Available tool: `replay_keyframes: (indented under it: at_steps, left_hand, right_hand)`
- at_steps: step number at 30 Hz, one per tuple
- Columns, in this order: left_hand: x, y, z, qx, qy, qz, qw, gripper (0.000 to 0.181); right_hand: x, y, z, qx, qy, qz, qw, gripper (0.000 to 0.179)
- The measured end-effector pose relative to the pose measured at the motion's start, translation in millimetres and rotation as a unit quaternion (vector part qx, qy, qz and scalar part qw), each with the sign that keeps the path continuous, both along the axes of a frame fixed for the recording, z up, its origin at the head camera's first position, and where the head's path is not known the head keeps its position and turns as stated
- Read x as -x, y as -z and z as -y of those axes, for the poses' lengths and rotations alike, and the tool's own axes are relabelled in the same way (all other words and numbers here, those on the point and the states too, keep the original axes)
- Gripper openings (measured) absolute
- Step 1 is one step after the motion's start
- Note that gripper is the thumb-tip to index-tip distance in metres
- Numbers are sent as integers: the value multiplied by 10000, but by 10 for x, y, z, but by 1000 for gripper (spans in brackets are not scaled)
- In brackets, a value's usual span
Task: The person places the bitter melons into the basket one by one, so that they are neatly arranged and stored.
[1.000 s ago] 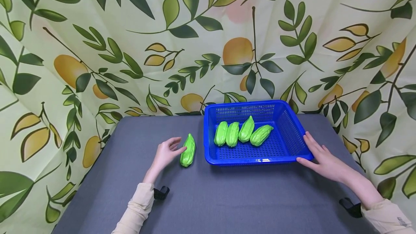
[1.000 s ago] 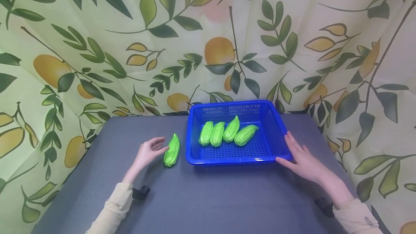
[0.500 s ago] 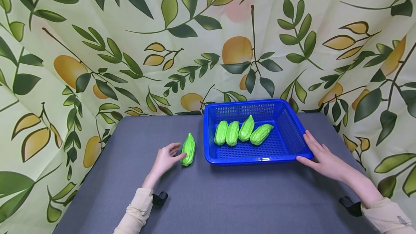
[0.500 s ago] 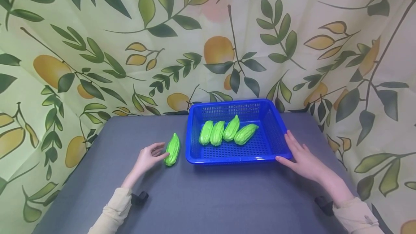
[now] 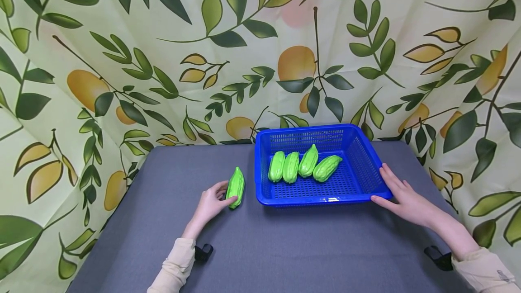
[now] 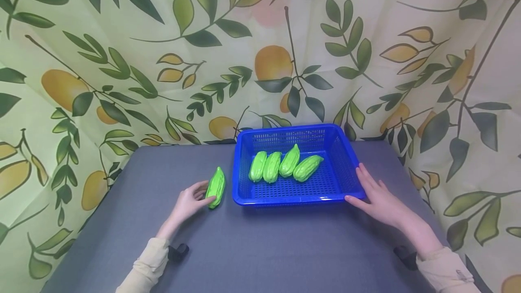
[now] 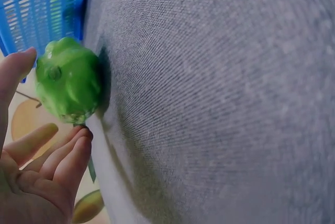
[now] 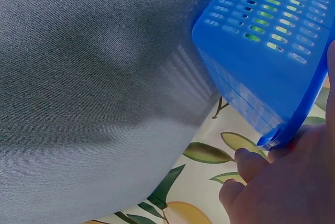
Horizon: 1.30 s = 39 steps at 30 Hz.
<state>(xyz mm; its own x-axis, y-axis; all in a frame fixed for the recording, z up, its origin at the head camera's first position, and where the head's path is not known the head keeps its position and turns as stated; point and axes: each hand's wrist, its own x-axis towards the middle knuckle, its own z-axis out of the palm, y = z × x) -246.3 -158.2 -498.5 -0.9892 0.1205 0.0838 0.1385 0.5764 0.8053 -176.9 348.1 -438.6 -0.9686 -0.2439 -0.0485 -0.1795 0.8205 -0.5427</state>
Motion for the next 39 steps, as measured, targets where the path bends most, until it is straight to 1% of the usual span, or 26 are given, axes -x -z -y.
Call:
replay_keyframes:
  at_steps: [4, 7, 14, 22, 29, 32, 39]
  left_hand:
    - [4, 18, -19, 92, 12, -40, 9999, 65]
    - [7, 24, -32, 135, -39, -23, 9999, 65]
    - [0, 26, -84, 206, 58, -282, 9994, 63]
    - [-3, 56, -113, 544, -47, -420, 9976, 64]
    - [-7, 89, -122, 554, -87, -541, 9970, 63]
    - [-12, 107, -128, 607, -72, -643, 9961, 62]
    - [-26, 73, -135, 532, -145, -532, 9971, 62]
  right_hand:
    - [-5, -2, -5, -3, 24, 46, 10000, 91]
    - [-8, -5, -8, -2, 40, 83, 10000, 92]
    - [-10, -5, -3, -14, 35, 31, 10000, 91]
    - [0, -1, -7, -13, 27, 60, 10000, 92]
    - [6, -8, -3, -26, 49, 76, 10000, 92]
    - [11, -6, -3, -2, 22, 46, 10000, 90]
    - [13, 6, -12, -101, 59, 15, 9999, 92]
